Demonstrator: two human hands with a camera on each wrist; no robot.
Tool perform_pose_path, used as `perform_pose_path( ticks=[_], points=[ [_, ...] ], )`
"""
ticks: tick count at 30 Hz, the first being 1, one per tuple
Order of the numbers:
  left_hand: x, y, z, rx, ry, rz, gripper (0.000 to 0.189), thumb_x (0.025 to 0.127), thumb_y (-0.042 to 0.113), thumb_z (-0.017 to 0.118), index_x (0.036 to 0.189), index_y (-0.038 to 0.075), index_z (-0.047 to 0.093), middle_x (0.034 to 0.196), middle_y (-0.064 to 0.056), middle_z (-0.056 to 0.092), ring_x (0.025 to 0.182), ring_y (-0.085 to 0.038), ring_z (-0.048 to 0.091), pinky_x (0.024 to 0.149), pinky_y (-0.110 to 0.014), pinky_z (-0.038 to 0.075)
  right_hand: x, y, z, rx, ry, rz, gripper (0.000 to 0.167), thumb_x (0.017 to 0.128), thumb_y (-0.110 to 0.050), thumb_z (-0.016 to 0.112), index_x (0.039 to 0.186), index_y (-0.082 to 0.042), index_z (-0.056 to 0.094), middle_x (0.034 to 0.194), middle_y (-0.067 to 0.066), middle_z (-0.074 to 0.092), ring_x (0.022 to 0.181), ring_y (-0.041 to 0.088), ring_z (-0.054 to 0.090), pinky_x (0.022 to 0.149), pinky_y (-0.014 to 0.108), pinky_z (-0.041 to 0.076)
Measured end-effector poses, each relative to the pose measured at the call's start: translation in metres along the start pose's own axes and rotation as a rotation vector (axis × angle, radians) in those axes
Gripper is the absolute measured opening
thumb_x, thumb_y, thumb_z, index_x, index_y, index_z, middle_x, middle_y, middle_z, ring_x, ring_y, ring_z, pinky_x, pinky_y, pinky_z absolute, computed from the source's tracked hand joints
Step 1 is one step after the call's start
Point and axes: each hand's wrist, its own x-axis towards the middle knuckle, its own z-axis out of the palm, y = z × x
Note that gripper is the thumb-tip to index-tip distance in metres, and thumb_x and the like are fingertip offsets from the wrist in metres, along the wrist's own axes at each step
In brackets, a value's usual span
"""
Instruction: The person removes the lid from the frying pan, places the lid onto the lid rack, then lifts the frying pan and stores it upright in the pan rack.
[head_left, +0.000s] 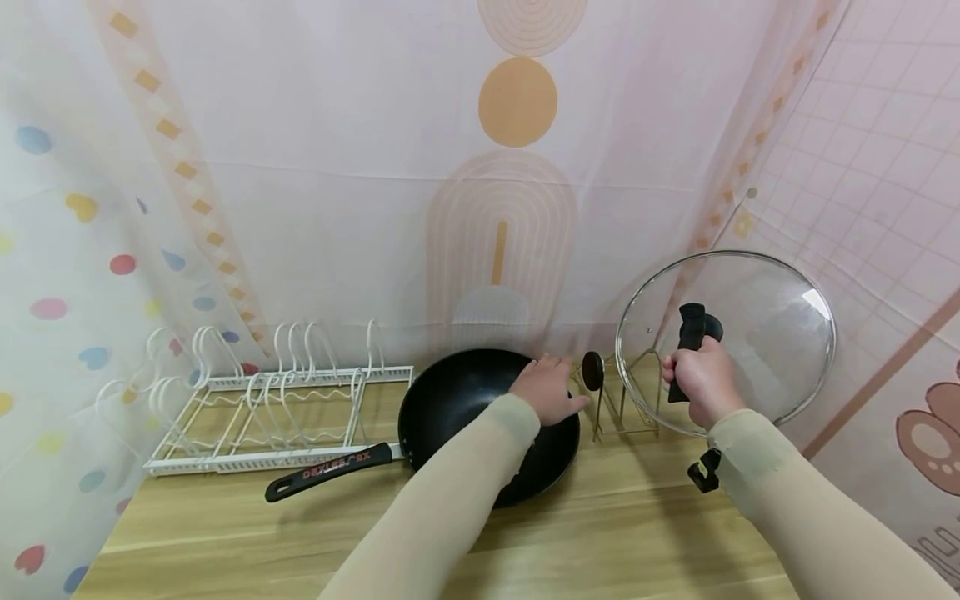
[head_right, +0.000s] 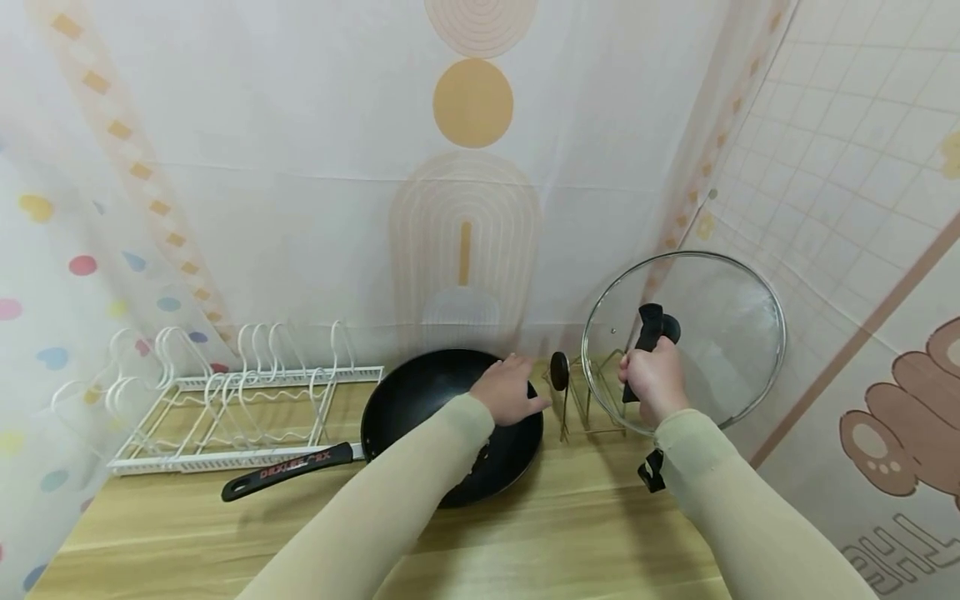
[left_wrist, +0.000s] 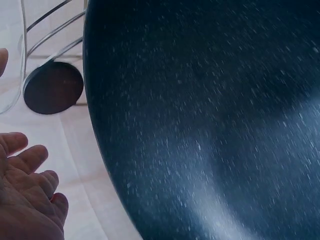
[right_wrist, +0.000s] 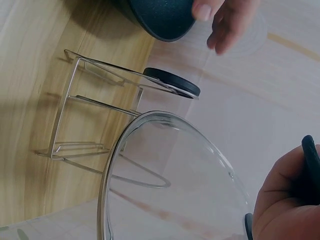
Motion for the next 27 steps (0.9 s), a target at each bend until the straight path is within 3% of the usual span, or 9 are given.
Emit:
perform_pose_path(
  ticks=[10, 12, 15, 19, 22, 27],
  points=[
    [0.013, 0.035, 0.008, -0.010, -0.020, 0.043, 0.084, 0.103, 0.060, 0.057, 0.169, 0.021, 0.023, 0.175, -0.002, 0.027, 0.162, -0.026, 0.026, 0.133, -0.041, 0.023, -0.005, 0.002, -0.001, 0.004, 0.030, -0.014, 0.085, 0.103, -0.004, 0.035, 0.164, -0.008, -0.024, 0.077, -0.004, 0.056, 0.063, 0.007, 0.052, 0.061, 0.025, 0.053],
    [0.018, 0.038, 0.013, -0.007, -0.018, 0.032, 0.085, 0.102, 0.061, 0.057, 0.169, 0.023, 0.022, 0.176, -0.002, 0.023, 0.163, -0.025, 0.024, 0.133, -0.042, 0.023, -0.006, 0.002, 0.001, 0.004, 0.037, -0.020, 0.084, 0.102, -0.004, 0.036, 0.165, -0.007, -0.021, 0.076, -0.004, 0.056, 0.062, 0.007, 0.052, 0.061, 0.025, 0.053],
    [0.025, 0.036, 0.021, -0.006, -0.003, -0.006, 0.088, 0.101, 0.062, 0.059, 0.170, 0.026, 0.018, 0.178, -0.002, 0.015, 0.163, -0.026, 0.021, 0.133, -0.043, 0.023, -0.006, 0.003, 0.004, 0.003, 0.042, -0.036, 0.076, 0.102, -0.004, 0.037, 0.167, -0.001, -0.002, 0.076, -0.002, 0.056, 0.063, 0.007, 0.052, 0.060, 0.026, 0.053],
    [0.032, 0.035, 0.025, 0.014, 0.007, -0.020, 0.091, 0.100, 0.063, 0.060, 0.171, 0.030, 0.013, 0.180, -0.001, 0.003, 0.163, -0.029, 0.021, 0.133, -0.045, 0.024, -0.006, 0.005, 0.006, 0.000, 0.063, -0.056, 0.047, 0.101, -0.003, 0.038, 0.146, 0.001, 0.027, 0.077, 0.000, 0.056, 0.063, 0.009, 0.052, 0.061, 0.027, 0.053],
    [0.035, 0.037, 0.022, 0.041, -0.009, -0.002, 0.088, 0.101, 0.061, 0.060, 0.170, 0.032, 0.014, 0.180, 0.002, 0.002, 0.163, -0.029, 0.022, 0.133, -0.046, 0.022, -0.006, 0.006, 0.004, -0.003, 0.075, -0.062, 0.041, 0.100, -0.002, 0.039, 0.140, 0.000, 0.029, 0.078, 0.001, 0.056, 0.062, 0.009, 0.052, 0.061, 0.028, 0.053],
    [0.037, 0.042, 0.017, 0.071, -0.027, 0.020, 0.081, 0.102, 0.057, 0.062, 0.169, 0.033, 0.023, 0.179, 0.005, 0.010, 0.163, -0.025, 0.023, 0.134, -0.046, 0.018, -0.006, 0.005, 0.001, -0.005, 0.069, -0.067, 0.045, 0.101, -0.003, 0.038, 0.144, 0.000, 0.026, 0.079, 0.002, 0.056, 0.062, 0.009, 0.052, 0.061, 0.029, 0.053]
  ],
)
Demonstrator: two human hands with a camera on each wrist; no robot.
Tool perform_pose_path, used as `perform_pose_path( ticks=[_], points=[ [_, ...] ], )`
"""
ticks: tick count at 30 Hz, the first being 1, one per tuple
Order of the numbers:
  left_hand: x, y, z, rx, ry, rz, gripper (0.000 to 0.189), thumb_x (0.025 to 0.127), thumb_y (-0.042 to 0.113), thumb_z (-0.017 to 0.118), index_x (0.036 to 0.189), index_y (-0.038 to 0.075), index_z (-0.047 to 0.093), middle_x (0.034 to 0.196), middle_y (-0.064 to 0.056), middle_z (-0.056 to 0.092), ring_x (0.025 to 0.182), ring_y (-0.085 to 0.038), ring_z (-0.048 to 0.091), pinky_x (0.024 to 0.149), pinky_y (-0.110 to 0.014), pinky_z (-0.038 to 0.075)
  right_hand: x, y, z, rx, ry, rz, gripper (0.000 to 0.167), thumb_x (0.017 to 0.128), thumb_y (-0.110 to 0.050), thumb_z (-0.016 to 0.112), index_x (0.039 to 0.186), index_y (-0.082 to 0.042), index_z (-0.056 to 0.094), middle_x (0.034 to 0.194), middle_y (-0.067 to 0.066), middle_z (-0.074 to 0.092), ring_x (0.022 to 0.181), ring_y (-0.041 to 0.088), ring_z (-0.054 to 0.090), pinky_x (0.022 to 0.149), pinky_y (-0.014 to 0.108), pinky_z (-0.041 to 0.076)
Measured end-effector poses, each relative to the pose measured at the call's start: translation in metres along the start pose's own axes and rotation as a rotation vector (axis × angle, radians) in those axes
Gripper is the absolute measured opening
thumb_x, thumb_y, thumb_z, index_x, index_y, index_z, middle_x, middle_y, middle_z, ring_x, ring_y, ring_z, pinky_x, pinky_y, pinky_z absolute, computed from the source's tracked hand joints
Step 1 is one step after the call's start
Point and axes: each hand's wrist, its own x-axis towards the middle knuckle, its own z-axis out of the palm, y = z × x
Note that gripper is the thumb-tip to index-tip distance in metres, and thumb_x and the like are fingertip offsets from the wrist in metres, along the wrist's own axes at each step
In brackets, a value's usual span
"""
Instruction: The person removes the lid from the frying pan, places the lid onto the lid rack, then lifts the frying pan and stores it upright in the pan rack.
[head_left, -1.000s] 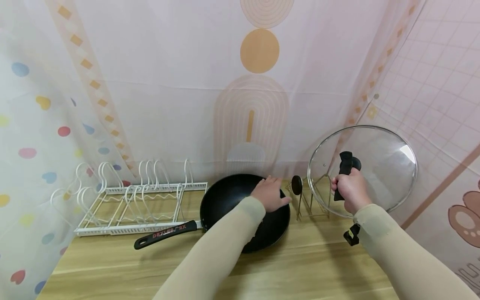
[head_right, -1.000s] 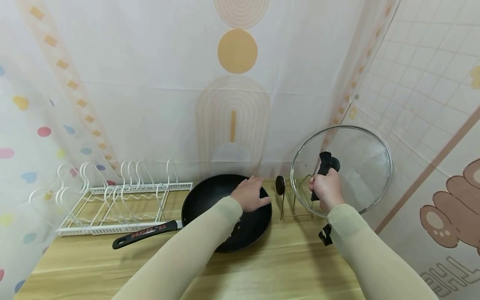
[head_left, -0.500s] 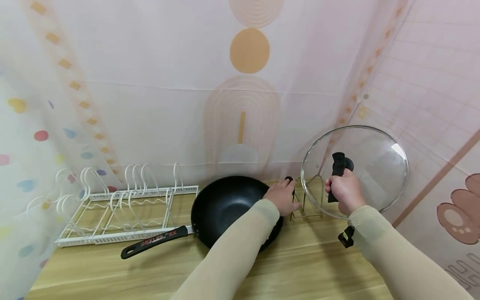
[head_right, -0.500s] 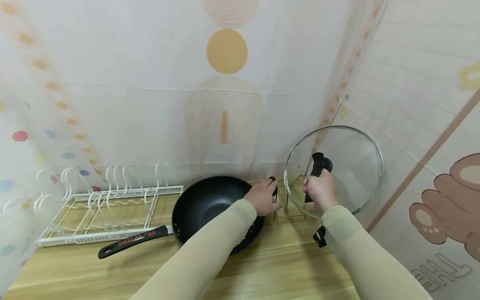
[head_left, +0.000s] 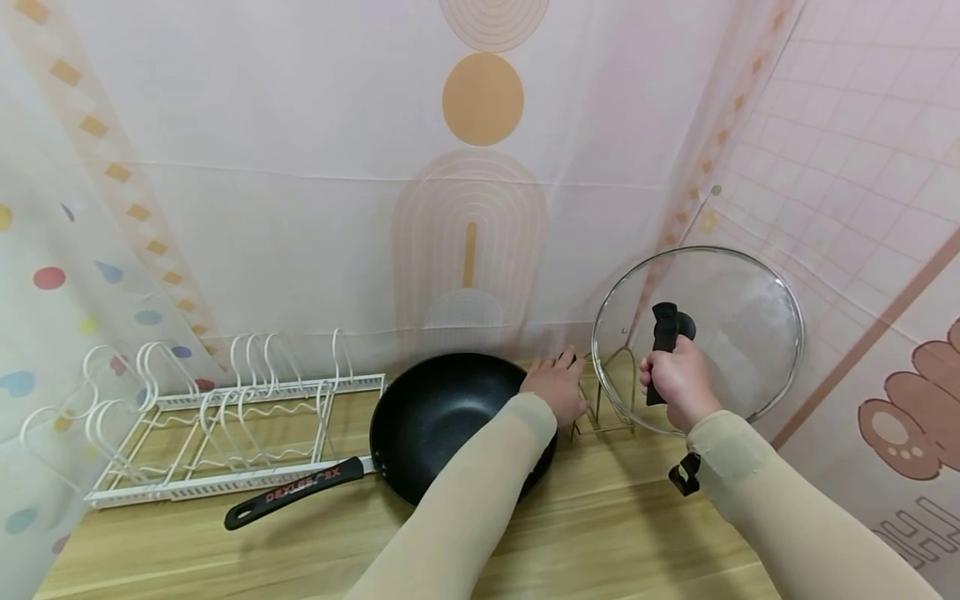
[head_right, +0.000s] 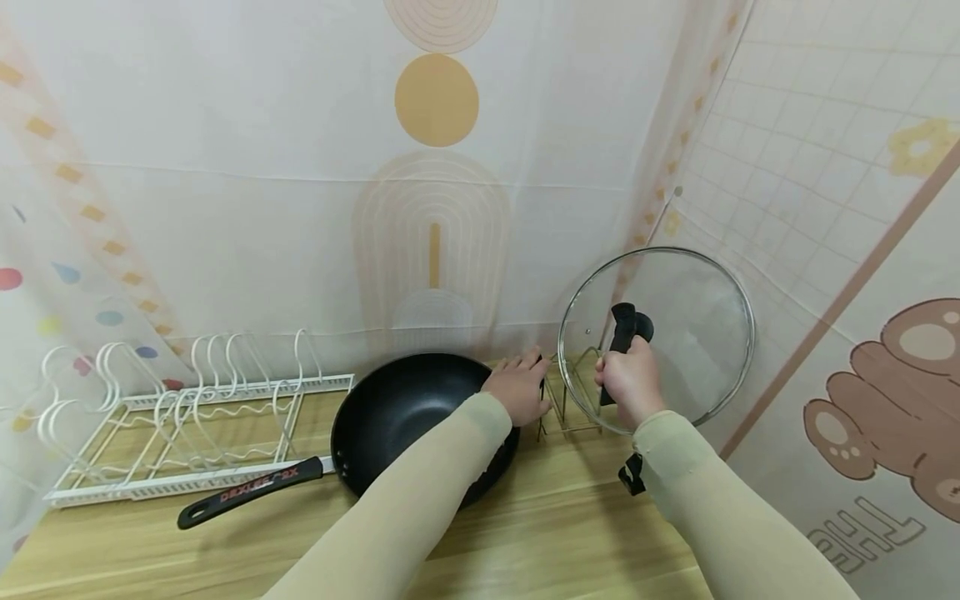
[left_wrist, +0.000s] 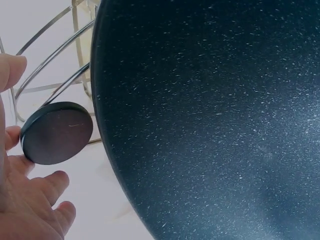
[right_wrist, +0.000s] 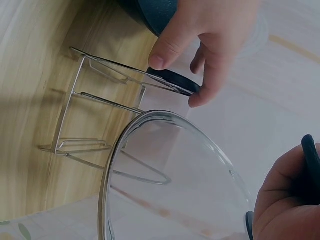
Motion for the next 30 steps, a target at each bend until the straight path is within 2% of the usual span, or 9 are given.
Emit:
perform_pose_path(
  ticks=[4, 8, 11, 15, 23, 26, 30],
  points=[
    [-0.001, -0.001, -0.002, 0.010, 0.000, -0.003, 0.081, 0.101, 0.058, 0.063, 0.168, 0.033, 0.025, 0.178, 0.005, 0.015, 0.162, -0.024, 0.025, 0.134, -0.047, 0.016, 0.000, -0.001, 0.003, 0.003, -0.009, -0.006, 0.045, 0.101, -0.002, 0.038, 0.144, 0.000, 0.025, 0.077, 0.000, 0.056, 0.062, 0.009, 0.051, 0.060, 0.028, 0.052],
    [-0.003, -0.002, -0.004, 0.017, -0.006, -0.011, 0.081, 0.101, 0.058, 0.062, 0.168, 0.034, 0.024, 0.178, 0.006, 0.016, 0.162, -0.024, 0.025, 0.134, -0.047, 0.017, -0.001, -0.002, 0.006, -0.001, -0.007, -0.009, 0.041, 0.100, -0.001, 0.038, 0.139, -0.001, 0.029, 0.076, 0.000, 0.055, 0.062, 0.010, 0.052, 0.060, 0.028, 0.052],
    [-0.008, -0.003, -0.006, 0.023, 0.001, -0.009, 0.079, 0.102, 0.057, 0.061, 0.168, 0.034, 0.025, 0.178, 0.006, 0.018, 0.162, -0.025, 0.026, 0.134, -0.047, 0.019, -0.002, -0.002, 0.008, -0.007, -0.004, -0.013, 0.035, 0.098, 0.000, 0.039, 0.132, -0.002, 0.034, 0.077, 0.002, 0.056, 0.063, 0.011, 0.053, 0.060, 0.027, 0.051],
    [-0.016, -0.005, -0.010, 0.024, 0.017, 0.000, 0.077, 0.102, 0.056, 0.061, 0.167, 0.033, 0.028, 0.177, 0.004, 0.021, 0.161, -0.027, 0.028, 0.133, -0.048, 0.022, -0.002, -0.002, 0.012, -0.023, -0.001, -0.012, 0.032, 0.099, -0.001, 0.038, 0.131, -0.002, 0.036, 0.078, 0.002, 0.056, 0.063, 0.012, 0.054, 0.060, 0.027, 0.052],
    [-0.020, -0.011, -0.011, 0.039, 0.003, -0.005, 0.075, 0.103, 0.058, 0.059, 0.167, 0.033, 0.029, 0.177, 0.005, 0.021, 0.162, -0.028, 0.025, 0.134, -0.046, 0.020, -0.001, -0.001, 0.021, -0.011, -0.026, -0.002, 0.055, 0.101, -0.001, 0.037, 0.154, 0.001, 0.024, 0.078, 0.002, 0.054, 0.061, 0.009, 0.052, 0.059, 0.027, 0.051],
    [-0.021, -0.012, -0.011, 0.041, 0.006, -0.003, 0.076, 0.103, 0.058, 0.059, 0.167, 0.033, 0.028, 0.177, 0.005, 0.021, 0.162, -0.028, 0.026, 0.133, -0.047, 0.021, -0.001, 0.000, 0.022, -0.008, -0.024, -0.002, 0.051, 0.100, 0.000, 0.037, 0.150, 0.000, 0.028, 0.077, 0.001, 0.054, 0.061, 0.010, 0.052, 0.059, 0.028, 0.051],
    [-0.025, -0.013, -0.013, 0.044, 0.016, 0.000, 0.077, 0.102, 0.058, 0.060, 0.168, 0.033, 0.027, 0.176, 0.005, 0.022, 0.161, -0.029, 0.028, 0.133, -0.047, 0.022, -0.002, 0.001, 0.025, -0.010, -0.023, 0.001, 0.039, 0.099, 0.001, 0.037, 0.138, -0.001, 0.035, 0.076, 0.002, 0.055, 0.061, 0.011, 0.053, 0.058, 0.029, 0.051]
  ],
)
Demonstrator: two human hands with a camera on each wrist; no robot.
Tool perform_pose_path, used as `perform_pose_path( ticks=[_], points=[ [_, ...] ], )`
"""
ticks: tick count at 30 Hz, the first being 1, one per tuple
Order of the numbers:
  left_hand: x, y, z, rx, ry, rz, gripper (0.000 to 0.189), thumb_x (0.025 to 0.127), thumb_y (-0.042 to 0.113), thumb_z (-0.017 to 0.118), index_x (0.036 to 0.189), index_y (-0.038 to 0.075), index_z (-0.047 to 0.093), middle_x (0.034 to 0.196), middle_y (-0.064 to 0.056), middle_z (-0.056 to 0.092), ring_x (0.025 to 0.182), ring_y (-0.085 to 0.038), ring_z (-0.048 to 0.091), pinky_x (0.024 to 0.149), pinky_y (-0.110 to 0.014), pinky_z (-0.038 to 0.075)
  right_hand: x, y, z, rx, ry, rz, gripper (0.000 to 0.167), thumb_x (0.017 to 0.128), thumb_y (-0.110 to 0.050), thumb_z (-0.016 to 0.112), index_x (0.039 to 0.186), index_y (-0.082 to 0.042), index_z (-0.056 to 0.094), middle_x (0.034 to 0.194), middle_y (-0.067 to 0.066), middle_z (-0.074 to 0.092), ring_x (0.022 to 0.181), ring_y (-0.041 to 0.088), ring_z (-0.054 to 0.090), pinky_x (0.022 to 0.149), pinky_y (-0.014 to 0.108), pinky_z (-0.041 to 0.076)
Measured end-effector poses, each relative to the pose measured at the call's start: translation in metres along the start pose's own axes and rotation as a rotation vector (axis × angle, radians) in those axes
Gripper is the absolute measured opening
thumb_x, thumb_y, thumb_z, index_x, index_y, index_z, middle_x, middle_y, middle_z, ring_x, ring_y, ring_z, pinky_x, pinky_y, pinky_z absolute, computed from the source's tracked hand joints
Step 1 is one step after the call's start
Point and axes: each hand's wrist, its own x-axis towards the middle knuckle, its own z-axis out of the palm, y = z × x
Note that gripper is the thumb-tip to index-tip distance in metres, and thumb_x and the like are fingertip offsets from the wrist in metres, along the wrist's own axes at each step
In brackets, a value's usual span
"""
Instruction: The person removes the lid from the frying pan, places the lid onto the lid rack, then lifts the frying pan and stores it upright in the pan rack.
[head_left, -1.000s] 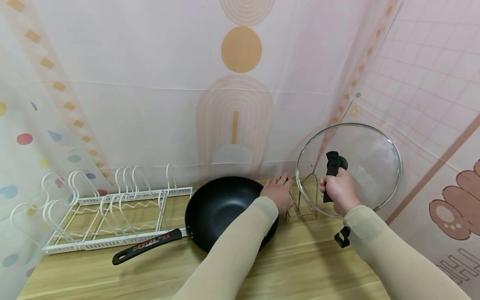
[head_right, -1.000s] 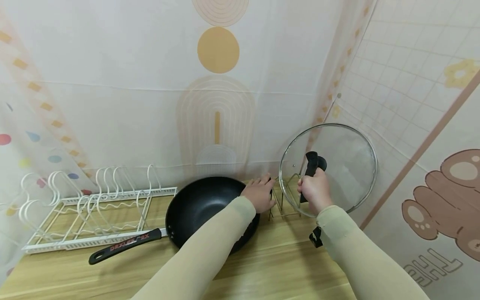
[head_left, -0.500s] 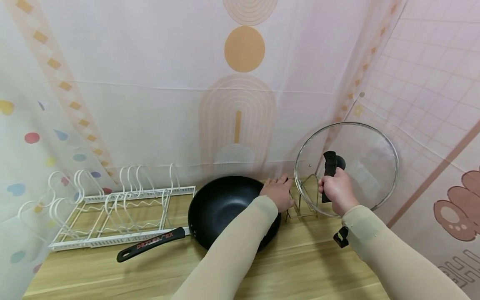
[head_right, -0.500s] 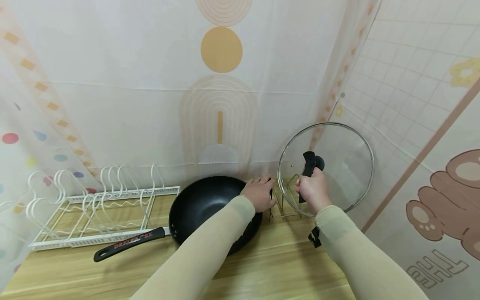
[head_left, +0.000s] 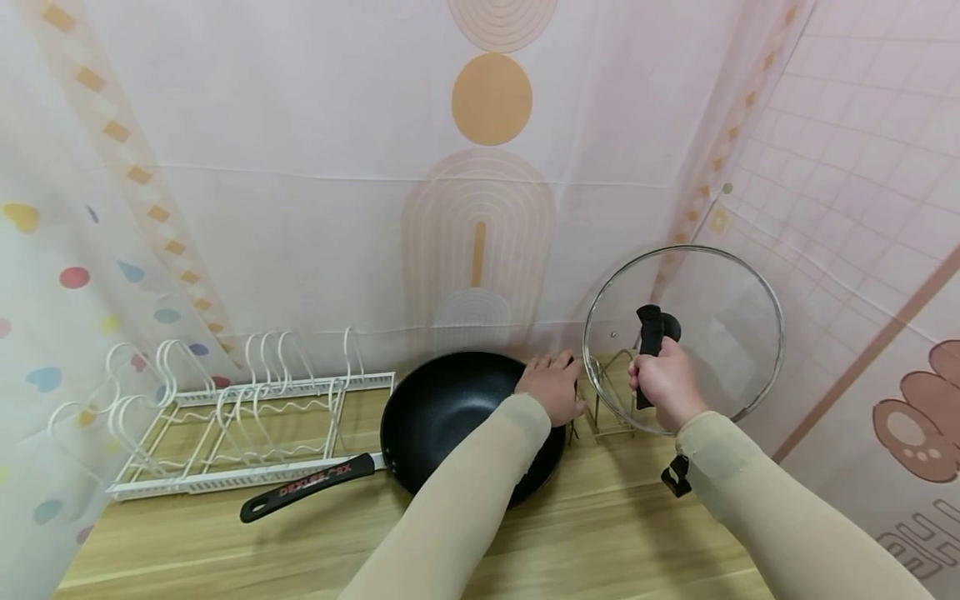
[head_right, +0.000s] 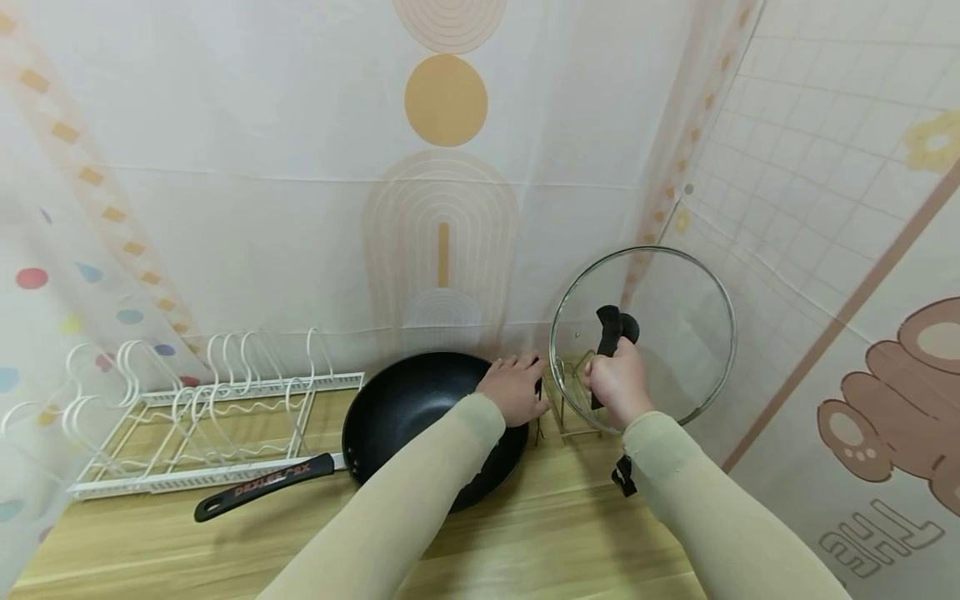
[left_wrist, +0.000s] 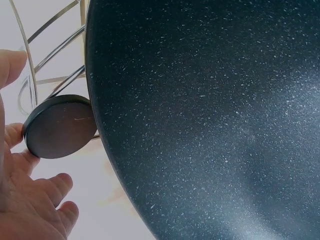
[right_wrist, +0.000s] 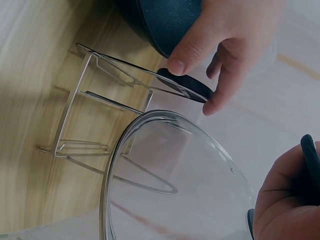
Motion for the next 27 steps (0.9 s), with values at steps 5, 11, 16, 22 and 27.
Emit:
perform_pose_path(
  ticks=[5, 11, 16, 22, 27],
  points=[
    [-0.003, -0.003, 0.001, 0.012, 0.008, 0.001, 0.077, 0.103, 0.058, 0.059, 0.168, 0.033, 0.027, 0.176, 0.005, 0.024, 0.161, -0.029, 0.029, 0.132, -0.047, 0.024, 0.001, 0.002, 0.005, 0.005, 0.004, 0.002, 0.036, 0.097, 0.002, 0.039, 0.133, -0.001, 0.037, 0.075, 0.002, 0.055, 0.060, 0.010, 0.053, 0.056, 0.027, 0.051],
    [-0.004, -0.003, 0.001, 0.021, 0.006, -0.009, 0.078, 0.103, 0.059, 0.058, 0.168, 0.030, 0.027, 0.176, 0.005, 0.023, 0.160, -0.028, 0.031, 0.132, -0.046, 0.024, 0.002, 0.005, 0.010, 0.006, 0.005, -0.006, 0.043, 0.093, 0.004, 0.041, 0.137, 0.002, 0.037, 0.073, 0.002, 0.055, 0.059, 0.011, 0.053, 0.055, 0.025, 0.049],
    [-0.006, -0.005, 0.002, 0.027, 0.011, -0.003, 0.078, 0.103, 0.058, 0.058, 0.169, 0.030, 0.026, 0.176, 0.004, 0.022, 0.159, -0.028, 0.033, 0.132, -0.045, 0.025, 0.002, 0.008, 0.013, -0.018, 0.011, -0.007, 0.044, 0.090, 0.005, 0.043, 0.134, 0.002, 0.039, 0.071, 0.001, 0.056, 0.058, 0.011, 0.053, 0.055, 0.025, 0.050],
    [-0.007, -0.007, 0.003, 0.026, 0.027, 0.000, 0.077, 0.103, 0.058, 0.058, 0.168, 0.030, 0.027, 0.176, 0.005, 0.024, 0.157, -0.028, 0.035, 0.131, -0.046, 0.027, 0.001, 0.011, 0.018, -0.073, 0.021, -0.030, 0.038, 0.090, 0.004, 0.044, 0.127, 0.000, 0.044, 0.073, 0.003, 0.058, 0.059, 0.012, 0.055, 0.057, 0.027, 0.050],
    [-0.009, -0.008, 0.003, 0.033, 0.027, -0.004, 0.077, 0.104, 0.058, 0.056, 0.168, 0.030, 0.026, 0.176, 0.005, 0.024, 0.157, -0.028, 0.036, 0.131, -0.047, 0.027, 0.000, 0.014, 0.022, -0.075, 0.010, -0.033, 0.041, 0.089, 0.005, 0.044, 0.130, 0.001, 0.043, 0.071, 0.002, 0.057, 0.059, 0.014, 0.056, 0.055, 0.028, 0.051]
  ],
)
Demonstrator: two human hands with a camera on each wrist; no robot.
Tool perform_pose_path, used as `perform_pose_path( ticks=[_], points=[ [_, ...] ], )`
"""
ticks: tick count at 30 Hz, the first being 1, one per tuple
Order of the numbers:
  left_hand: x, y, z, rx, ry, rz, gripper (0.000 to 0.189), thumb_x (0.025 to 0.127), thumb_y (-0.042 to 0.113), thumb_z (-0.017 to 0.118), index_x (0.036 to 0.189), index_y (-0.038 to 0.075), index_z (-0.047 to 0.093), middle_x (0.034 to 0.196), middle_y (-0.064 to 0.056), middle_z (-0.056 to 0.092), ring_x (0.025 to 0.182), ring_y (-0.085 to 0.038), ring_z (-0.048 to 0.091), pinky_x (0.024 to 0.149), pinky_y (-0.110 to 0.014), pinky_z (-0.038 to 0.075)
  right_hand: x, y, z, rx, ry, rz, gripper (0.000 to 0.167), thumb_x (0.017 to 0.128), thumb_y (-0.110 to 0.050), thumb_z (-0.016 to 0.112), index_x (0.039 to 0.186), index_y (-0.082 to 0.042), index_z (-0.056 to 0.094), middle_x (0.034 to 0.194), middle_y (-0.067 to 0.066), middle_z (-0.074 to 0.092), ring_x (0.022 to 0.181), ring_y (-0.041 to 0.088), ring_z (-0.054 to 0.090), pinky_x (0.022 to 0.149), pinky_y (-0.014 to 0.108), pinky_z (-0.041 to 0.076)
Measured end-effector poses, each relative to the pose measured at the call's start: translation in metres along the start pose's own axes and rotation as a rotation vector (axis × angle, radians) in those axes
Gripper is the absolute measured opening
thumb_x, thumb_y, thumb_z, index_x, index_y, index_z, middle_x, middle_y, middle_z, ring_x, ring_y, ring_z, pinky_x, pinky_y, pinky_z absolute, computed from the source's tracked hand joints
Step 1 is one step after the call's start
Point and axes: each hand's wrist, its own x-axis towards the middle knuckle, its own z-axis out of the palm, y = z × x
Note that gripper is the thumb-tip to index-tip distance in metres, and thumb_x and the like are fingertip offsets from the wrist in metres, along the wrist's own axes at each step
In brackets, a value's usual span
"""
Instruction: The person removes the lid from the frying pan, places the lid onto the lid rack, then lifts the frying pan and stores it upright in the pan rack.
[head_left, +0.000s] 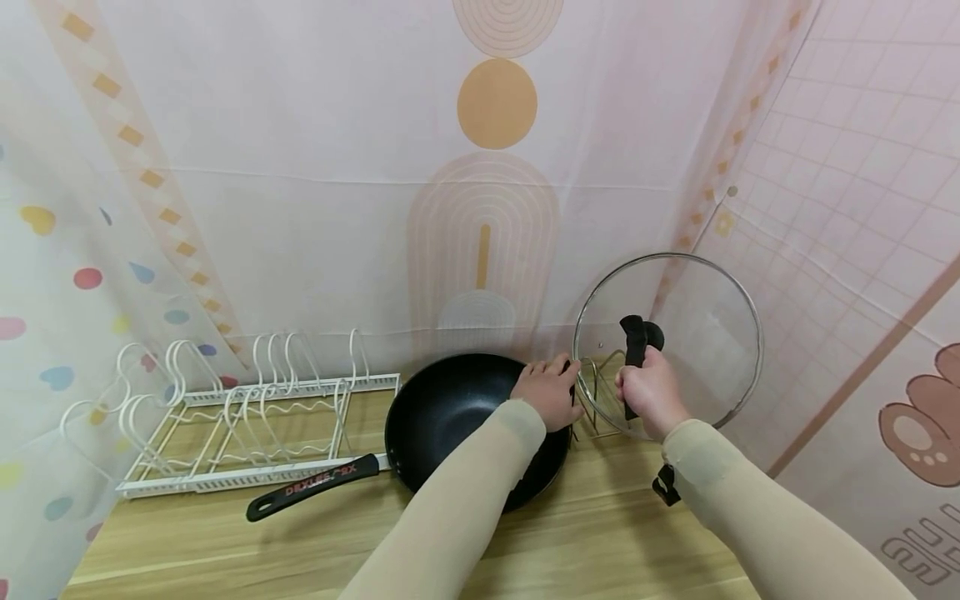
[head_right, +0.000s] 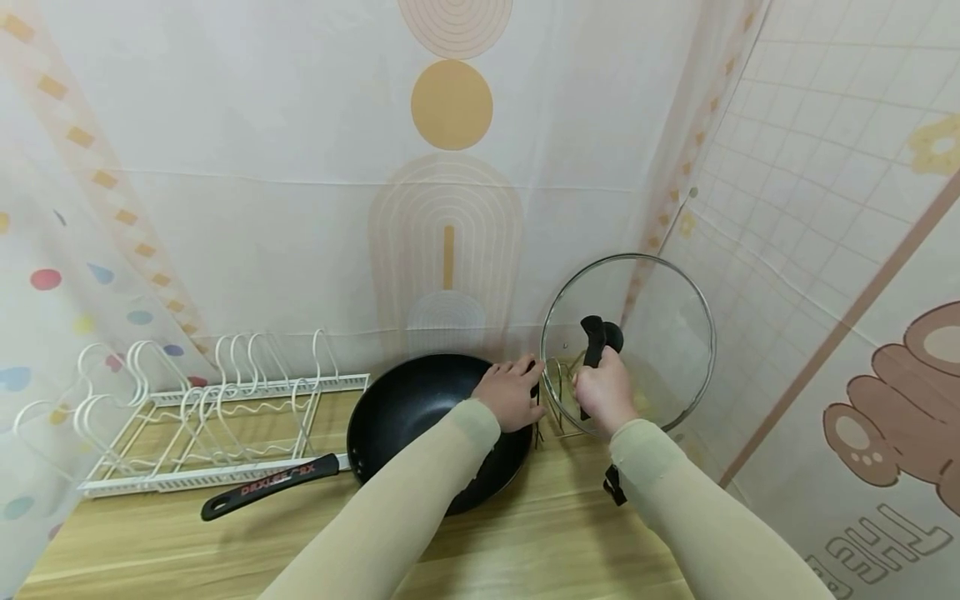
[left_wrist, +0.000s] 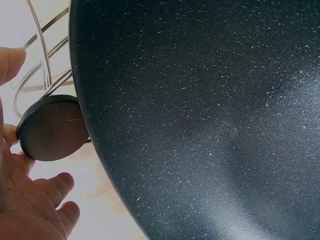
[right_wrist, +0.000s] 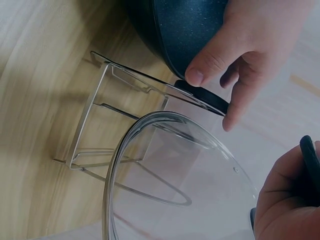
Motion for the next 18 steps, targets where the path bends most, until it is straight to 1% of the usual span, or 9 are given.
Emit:
perform_pose_path(
  ticks=[4, 8, 13, 18],
  points=[
    [0.0008, -0.0005, 0.0018, -0.006, 0.007, -0.002, 0.076, 0.103, 0.056, 0.058, 0.168, 0.030, 0.027, 0.175, 0.005, 0.026, 0.156, -0.028, 0.037, 0.130, -0.048, 0.028, -0.0006, 0.0011, 0.0022, 0.009, -0.005, -0.007, 0.044, 0.089, 0.005, 0.044, 0.133, 0.003, 0.042, 0.071, 0.003, 0.058, 0.059, 0.014, 0.056, 0.057, 0.029, 0.050],
    [0.0022, -0.0015, 0.0028, -0.017, 0.007, -0.006, 0.077, 0.103, 0.055, 0.060, 0.168, 0.031, 0.027, 0.175, 0.005, 0.025, 0.156, -0.029, 0.037, 0.130, -0.049, 0.027, -0.0012, 0.0020, 0.0051, 0.020, -0.001, -0.013, 0.040, 0.088, 0.006, 0.043, 0.128, 0.003, 0.043, 0.069, 0.003, 0.058, 0.058, 0.014, 0.055, 0.056, 0.029, 0.049],
    [0.0019, -0.0033, 0.0027, -0.034, -0.008, -0.005, 0.080, 0.103, 0.055, 0.061, 0.169, 0.029, 0.024, 0.176, 0.004, 0.023, 0.158, -0.030, 0.034, 0.131, -0.050, 0.025, -0.0006, 0.0052, 0.0082, 0.004, 0.006, -0.021, 0.035, 0.088, 0.006, 0.043, 0.122, 0.002, 0.044, 0.066, 0.000, 0.057, 0.058, 0.015, 0.056, 0.053, 0.028, 0.049],
    [0.0018, -0.0040, 0.0043, -0.038, -0.004, -0.004, 0.080, 0.102, 0.056, 0.060, 0.169, 0.030, 0.024, 0.176, 0.005, 0.022, 0.157, -0.030, 0.035, 0.130, -0.051, 0.026, -0.0012, 0.0071, 0.0090, -0.033, 0.000, -0.031, 0.031, 0.090, 0.005, 0.043, 0.121, 0.002, 0.045, 0.067, 0.005, 0.059, 0.058, 0.017, 0.058, 0.055, 0.029, 0.049]
  ],
)
